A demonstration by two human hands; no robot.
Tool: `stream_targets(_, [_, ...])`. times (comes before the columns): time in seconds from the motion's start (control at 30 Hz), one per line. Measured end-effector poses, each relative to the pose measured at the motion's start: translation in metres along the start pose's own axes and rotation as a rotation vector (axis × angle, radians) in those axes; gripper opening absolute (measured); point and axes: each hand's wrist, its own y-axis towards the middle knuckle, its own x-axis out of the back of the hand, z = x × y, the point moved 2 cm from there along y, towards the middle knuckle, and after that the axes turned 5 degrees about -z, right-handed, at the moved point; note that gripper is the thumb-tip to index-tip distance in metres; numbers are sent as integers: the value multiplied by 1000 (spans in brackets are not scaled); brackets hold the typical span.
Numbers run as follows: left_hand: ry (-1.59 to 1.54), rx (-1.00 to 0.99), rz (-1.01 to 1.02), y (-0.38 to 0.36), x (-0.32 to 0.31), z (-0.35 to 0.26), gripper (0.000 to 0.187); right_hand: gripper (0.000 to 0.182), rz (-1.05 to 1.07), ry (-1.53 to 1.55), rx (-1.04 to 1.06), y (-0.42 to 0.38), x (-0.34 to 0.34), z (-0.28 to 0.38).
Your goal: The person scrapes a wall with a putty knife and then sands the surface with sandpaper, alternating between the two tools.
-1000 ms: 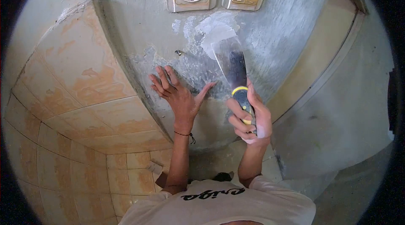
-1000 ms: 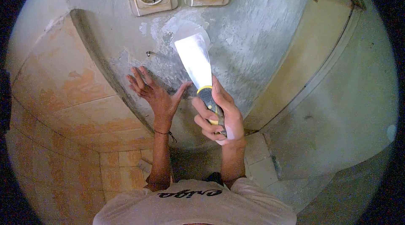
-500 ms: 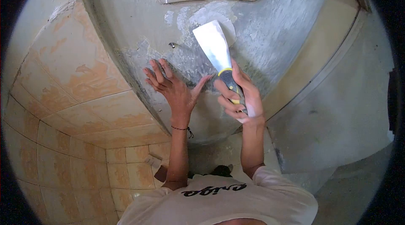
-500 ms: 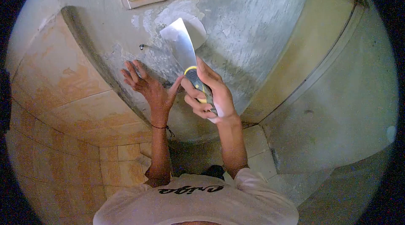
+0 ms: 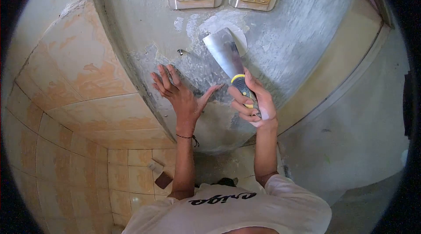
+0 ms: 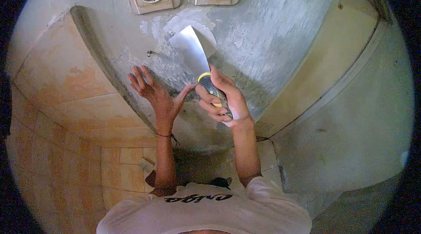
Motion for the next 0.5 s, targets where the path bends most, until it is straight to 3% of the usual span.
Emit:
stream_targets(0.17, [35,13,-3,0,1,-3,141,27,15,15,-39,4,9,7])
stream_targets(0.5, [23,32,11,2,2,-8,142,30,26,-114,-1,10,-4,13])
